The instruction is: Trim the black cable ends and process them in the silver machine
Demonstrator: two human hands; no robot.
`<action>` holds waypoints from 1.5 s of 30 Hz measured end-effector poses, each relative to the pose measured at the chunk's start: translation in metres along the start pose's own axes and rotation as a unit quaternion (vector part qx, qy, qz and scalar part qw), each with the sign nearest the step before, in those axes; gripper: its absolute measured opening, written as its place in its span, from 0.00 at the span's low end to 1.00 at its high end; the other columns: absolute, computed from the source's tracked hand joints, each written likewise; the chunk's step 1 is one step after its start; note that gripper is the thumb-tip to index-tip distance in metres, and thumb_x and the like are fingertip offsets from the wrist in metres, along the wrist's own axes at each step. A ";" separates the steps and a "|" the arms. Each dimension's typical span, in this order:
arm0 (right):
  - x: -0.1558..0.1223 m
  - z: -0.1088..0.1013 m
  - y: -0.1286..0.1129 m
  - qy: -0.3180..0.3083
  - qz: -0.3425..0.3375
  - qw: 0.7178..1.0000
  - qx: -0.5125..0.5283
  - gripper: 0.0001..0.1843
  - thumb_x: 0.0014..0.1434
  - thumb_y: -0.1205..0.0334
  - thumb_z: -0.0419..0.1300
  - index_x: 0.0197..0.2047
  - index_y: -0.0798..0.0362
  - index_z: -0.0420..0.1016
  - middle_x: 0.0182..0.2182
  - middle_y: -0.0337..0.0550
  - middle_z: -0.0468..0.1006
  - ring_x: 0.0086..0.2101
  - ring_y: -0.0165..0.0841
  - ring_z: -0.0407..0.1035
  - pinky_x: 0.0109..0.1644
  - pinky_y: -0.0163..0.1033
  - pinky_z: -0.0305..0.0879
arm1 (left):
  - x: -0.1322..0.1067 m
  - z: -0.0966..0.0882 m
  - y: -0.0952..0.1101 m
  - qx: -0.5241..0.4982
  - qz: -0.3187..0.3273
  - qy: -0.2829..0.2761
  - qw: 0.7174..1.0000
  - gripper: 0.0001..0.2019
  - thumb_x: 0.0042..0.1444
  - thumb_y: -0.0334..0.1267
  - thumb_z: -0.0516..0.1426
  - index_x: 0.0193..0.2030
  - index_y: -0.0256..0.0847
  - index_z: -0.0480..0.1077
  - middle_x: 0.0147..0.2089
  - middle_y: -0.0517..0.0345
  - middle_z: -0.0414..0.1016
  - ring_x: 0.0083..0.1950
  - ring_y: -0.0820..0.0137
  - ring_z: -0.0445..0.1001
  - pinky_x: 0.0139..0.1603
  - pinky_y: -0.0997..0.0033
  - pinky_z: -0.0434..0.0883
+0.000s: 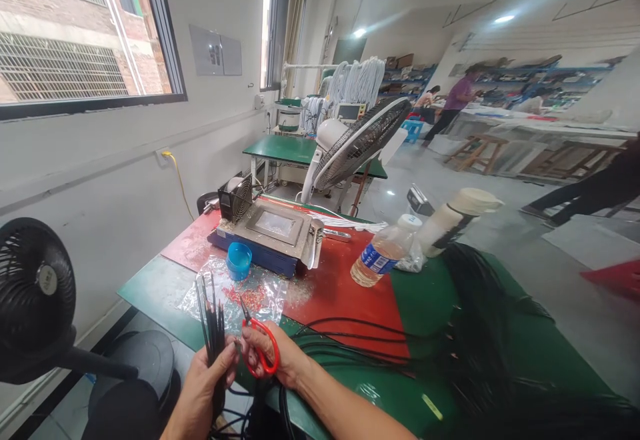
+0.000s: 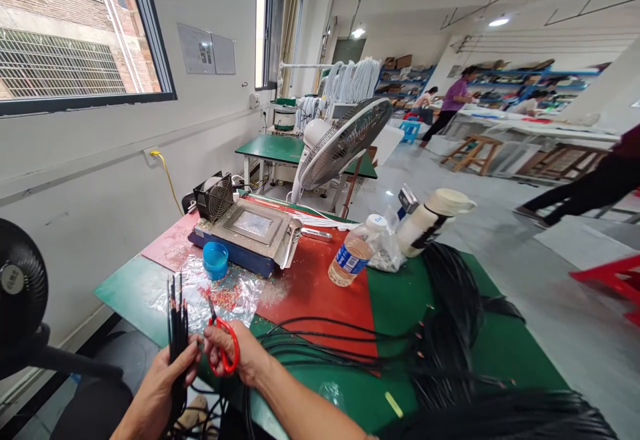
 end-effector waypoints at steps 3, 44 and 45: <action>0.000 0.000 0.000 -0.006 0.004 1.000 -0.011 0.30 0.39 0.37 0.64 0.21 0.59 0.67 0.12 0.34 0.65 0.11 0.21 0.57 0.13 0.27 0.48 | 0.000 0.000 -0.001 0.002 0.005 -0.005 1.000 0.15 0.44 0.47 0.64 0.27 0.35 0.74 0.23 0.60 0.66 0.22 0.78 0.57 0.22 0.79 0.56; -0.004 -0.002 -0.015 0.084 -0.134 0.986 -0.049 0.26 0.44 0.40 0.64 0.26 0.60 0.72 0.16 0.35 0.66 0.13 0.22 0.57 0.15 0.29 0.49 | 0.002 -0.008 -0.006 0.027 0.001 0.047 0.999 0.14 0.45 0.47 0.64 0.29 0.36 0.73 0.23 0.63 0.64 0.23 0.77 0.58 0.23 0.79 0.57; -0.004 -0.002 -0.015 0.088 -0.133 0.986 -0.044 0.26 0.44 0.40 0.64 0.26 0.59 0.72 0.16 0.35 0.66 0.14 0.22 0.57 0.16 0.29 0.49 | 0.002 -0.007 -0.006 0.031 0.003 0.046 0.998 0.14 0.45 0.46 0.64 0.29 0.36 0.73 0.22 0.64 0.64 0.23 0.77 0.58 0.23 0.79 0.57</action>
Point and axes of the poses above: each hand's wrist, its own x-axis towards the middle knuckle, its own z-axis out of the palm, y = z × x, the point moved 3 cm from there along x, towards the middle knuckle
